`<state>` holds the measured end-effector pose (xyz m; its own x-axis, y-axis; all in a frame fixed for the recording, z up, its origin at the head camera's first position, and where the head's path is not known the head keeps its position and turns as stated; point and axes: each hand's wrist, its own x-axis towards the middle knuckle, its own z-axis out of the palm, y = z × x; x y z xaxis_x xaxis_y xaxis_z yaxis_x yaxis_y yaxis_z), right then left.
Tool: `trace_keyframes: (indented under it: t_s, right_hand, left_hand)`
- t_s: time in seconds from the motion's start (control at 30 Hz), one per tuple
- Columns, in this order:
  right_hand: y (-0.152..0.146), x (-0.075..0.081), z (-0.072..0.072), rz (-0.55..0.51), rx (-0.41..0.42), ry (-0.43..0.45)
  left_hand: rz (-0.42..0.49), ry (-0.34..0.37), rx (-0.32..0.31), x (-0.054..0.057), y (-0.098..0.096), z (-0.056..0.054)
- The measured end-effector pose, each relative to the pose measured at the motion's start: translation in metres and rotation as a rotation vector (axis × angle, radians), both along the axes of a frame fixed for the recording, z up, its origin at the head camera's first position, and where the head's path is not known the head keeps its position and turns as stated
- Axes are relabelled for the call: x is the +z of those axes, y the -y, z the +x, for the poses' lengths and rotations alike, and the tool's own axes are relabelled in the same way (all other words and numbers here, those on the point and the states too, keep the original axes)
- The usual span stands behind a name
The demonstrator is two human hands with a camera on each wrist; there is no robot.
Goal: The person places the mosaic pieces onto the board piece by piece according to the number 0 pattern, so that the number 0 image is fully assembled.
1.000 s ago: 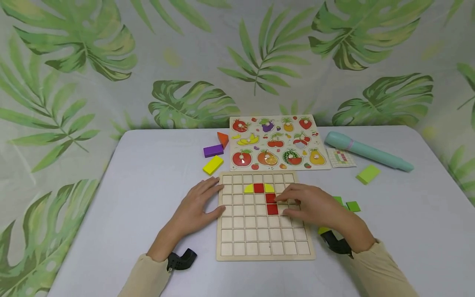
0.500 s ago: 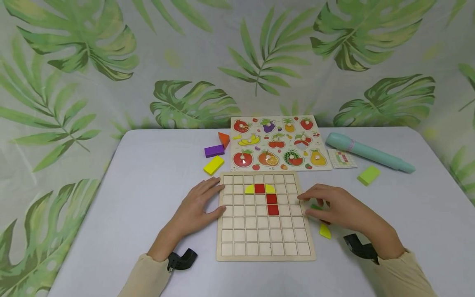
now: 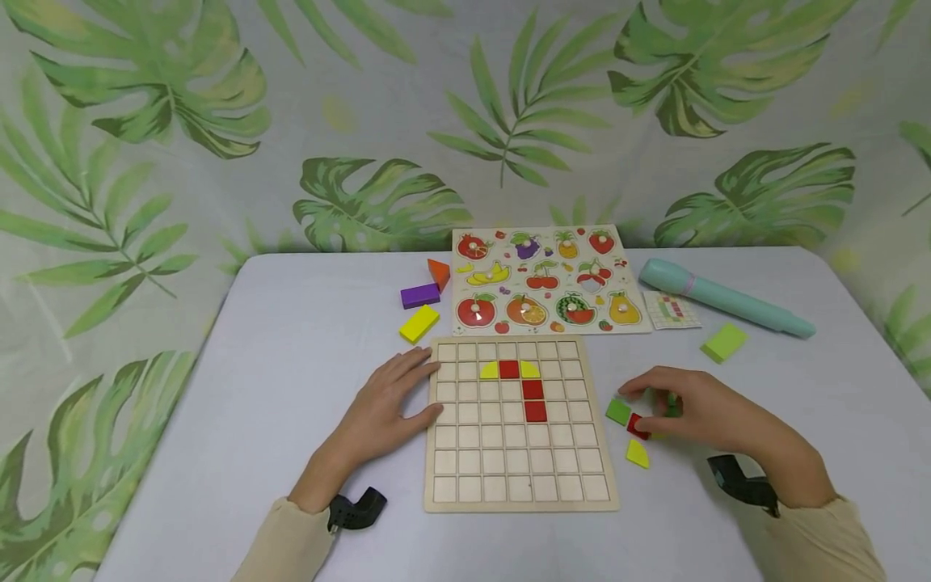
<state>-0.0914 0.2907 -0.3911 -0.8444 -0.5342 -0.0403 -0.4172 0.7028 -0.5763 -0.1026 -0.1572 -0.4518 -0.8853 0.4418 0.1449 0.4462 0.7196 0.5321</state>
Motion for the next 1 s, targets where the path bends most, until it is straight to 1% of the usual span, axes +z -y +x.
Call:
trace_keyframes:
  t_s: [0.2,0.3,0.5,0.73,0.87,1.0]
  right_hand:
    - [-0.009,-0.003,-0.001,0.018,-0.001,0.1]
    - [-0.01,-0.006,-0.001,0.028,0.005,0.124]
    - [-0.011,-0.009,-0.002,0.043,0.017,0.11]
    - [-0.011,-0.011,-0.003,0.058,0.022,0.071]
    - [-0.011,-0.011,-0.004,0.053,0.026,0.061]
    - [-0.01,-0.01,-0.003,0.026,0.025,0.015]
  left_hand:
    - [-0.001,0.004,0.002,0.001,-0.001,-0.001]
    - [-0.002,0.004,0.002,0.001,-0.001,-0.001]
    - [-0.005,0.003,0.001,0.001,-0.001,-0.001]
    - [-0.003,0.007,0.0,0.002,-0.001,-0.001]
    - [0.0,0.013,-0.003,0.002,-0.001,0.0]
    - [0.001,0.014,-0.004,0.001,-0.001,0.0]
